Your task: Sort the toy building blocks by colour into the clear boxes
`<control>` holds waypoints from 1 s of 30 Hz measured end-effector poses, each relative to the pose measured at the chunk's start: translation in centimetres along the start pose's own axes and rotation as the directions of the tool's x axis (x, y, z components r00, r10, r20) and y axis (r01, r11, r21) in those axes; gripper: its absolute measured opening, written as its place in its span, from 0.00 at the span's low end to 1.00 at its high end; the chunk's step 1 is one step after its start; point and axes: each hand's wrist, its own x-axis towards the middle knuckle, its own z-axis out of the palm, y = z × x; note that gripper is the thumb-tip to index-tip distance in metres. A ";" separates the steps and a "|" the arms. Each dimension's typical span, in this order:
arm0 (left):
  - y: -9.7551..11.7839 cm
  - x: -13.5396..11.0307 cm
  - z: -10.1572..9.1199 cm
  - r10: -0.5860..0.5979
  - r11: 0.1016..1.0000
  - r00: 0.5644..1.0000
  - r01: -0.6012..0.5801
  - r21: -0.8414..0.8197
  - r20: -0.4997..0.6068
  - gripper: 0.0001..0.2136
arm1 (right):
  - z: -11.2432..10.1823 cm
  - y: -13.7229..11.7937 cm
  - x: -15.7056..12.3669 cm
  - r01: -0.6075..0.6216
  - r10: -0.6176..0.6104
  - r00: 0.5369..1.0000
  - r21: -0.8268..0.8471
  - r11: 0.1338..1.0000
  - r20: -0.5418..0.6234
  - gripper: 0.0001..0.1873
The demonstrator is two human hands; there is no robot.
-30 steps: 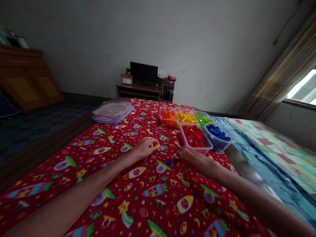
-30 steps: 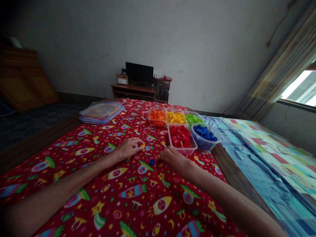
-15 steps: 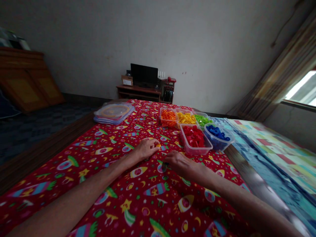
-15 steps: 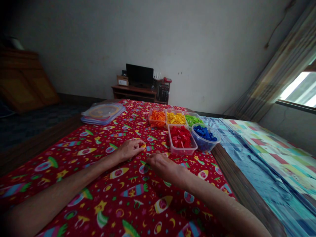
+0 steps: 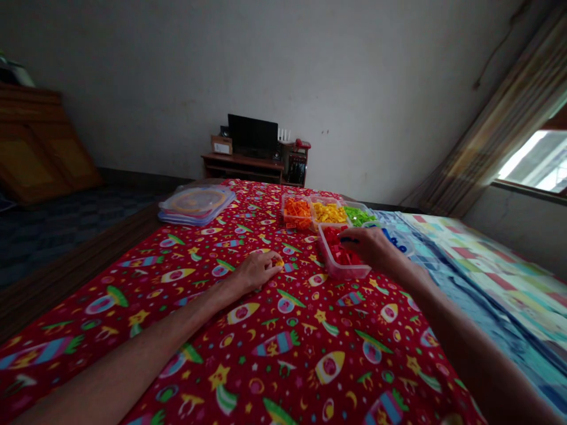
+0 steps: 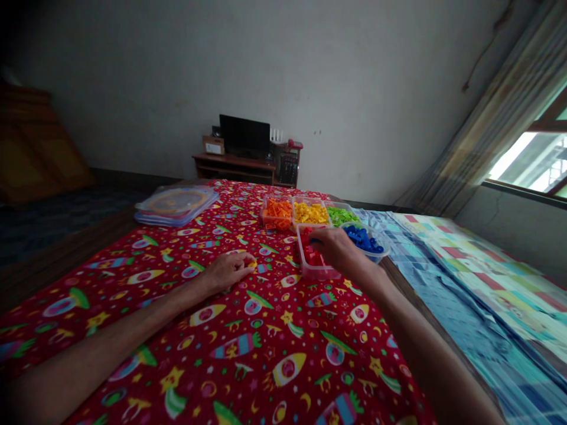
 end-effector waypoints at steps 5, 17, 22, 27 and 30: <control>-0.3 0.1 0.3 -0.018 0.999 1.000 0.017 -0.042 -0.007 0.13 | -4.2 7.4 -0.5 -0.314 0.303 0.950 -0.261 0.913 -0.080 0.12; -0.2 0.2 -0.4 -0.139 0.799 0.960 0.253 -0.545 0.241 0.18 | 2.5 -2.3 1.4 0.017 -0.015 0.998 0.046 0.999 -0.054 0.14; -0.9 0.4 -0.4 -0.128 0.756 0.957 0.263 -0.599 0.259 0.20 | 6.7 -8.0 2.8 0.139 -0.150 0.963 0.066 0.988 0.224 0.11; -0.8 0.2 -1.4 -0.041 0.763 0.955 0.221 -0.608 0.295 0.21 | 7.6 -8.6 3.7 0.137 -0.154 0.962 0.089 0.987 0.227 0.09; -0.6 0.0 -1.6 -0.002 0.795 0.958 0.175 -0.581 0.286 0.25 | 7.6 -8.4 3.6 0.165 -0.185 0.960 0.110 0.980 0.209 0.04</control>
